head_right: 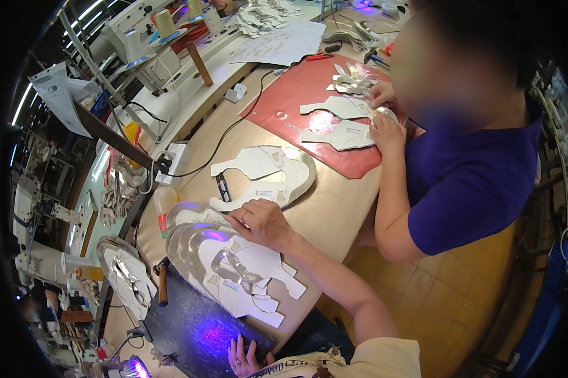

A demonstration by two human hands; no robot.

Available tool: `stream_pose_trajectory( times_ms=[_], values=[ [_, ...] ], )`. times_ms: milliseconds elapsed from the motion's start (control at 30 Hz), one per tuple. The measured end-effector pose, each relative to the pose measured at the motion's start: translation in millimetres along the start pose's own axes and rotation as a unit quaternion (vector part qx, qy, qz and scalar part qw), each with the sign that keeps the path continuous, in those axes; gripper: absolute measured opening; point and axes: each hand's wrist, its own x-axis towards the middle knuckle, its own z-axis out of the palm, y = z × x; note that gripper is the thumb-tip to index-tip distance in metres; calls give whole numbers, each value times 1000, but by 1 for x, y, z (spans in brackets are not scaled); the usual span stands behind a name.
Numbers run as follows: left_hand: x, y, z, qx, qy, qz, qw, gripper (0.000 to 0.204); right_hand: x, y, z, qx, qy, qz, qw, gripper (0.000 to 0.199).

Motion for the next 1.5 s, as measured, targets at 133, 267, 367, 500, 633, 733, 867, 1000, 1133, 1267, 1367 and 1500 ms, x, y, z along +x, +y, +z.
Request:
stream_pose_trajectory(
  times_ms=[133, 267, 367, 500, 633, 733, 867, 1000, 1133, 1267, 1367, 1500],
  values=[
    [1, 0, 0, -3, -3, -1, 1000, 44, 0, 0, 0, -2, -1, -1, 1000, 11],
    [1, 2, -1, -4, -5, -3, 1000, 44, 1, 1, 0, 1, 12, -14, 1000, 12],
    [2, 2, -1, 1, -7, -2, 1000, 44, 1, 1, -1, -3, 9, -14, 1000, 12],
    [3, 1, -1, -1, 3, 6, 1000, 43, 1, 1, -1, -5, -2, -2, 1000, 11],
    [3, 0, 0, 0, 4, 8, 1000, 42, 1, 0, -1, -6, -4, -1, 1000, 11],
    [2, 1, 1, 3, 7, 4, 1000, 42, 1, 0, -1, -6, -2, -1, 1000, 11],
    [1, 2, 0, 5, -2, -5, 1000, 42, 1, 0, -2, -8, -6, 0, 1000, 11],
    [0, 2, -4, -4, -20, -12, 1000, 43, 1, 1, -2, -12, -6, 0, 1000, 10],
    [-1, 1, -4, -23, -29, -28, 999, 45, 2, 0, -2, -9, -12, -1, 1000, 11],
    [-3, 2, -1, -20, -24, -32, 999, 46, 2, -1, -2, -9, -14, 4, 1000, 11],
    [-3, 2, 0, -18, -19, -34, 999, 45, 1, -1, -2, -14, -12, 5, 1000, 11],
    [-2, 0, 0, -14, -20, -30, 999, 44, 1, 0, -1, -12, -11, 0, 1000, 11]
  ],
)
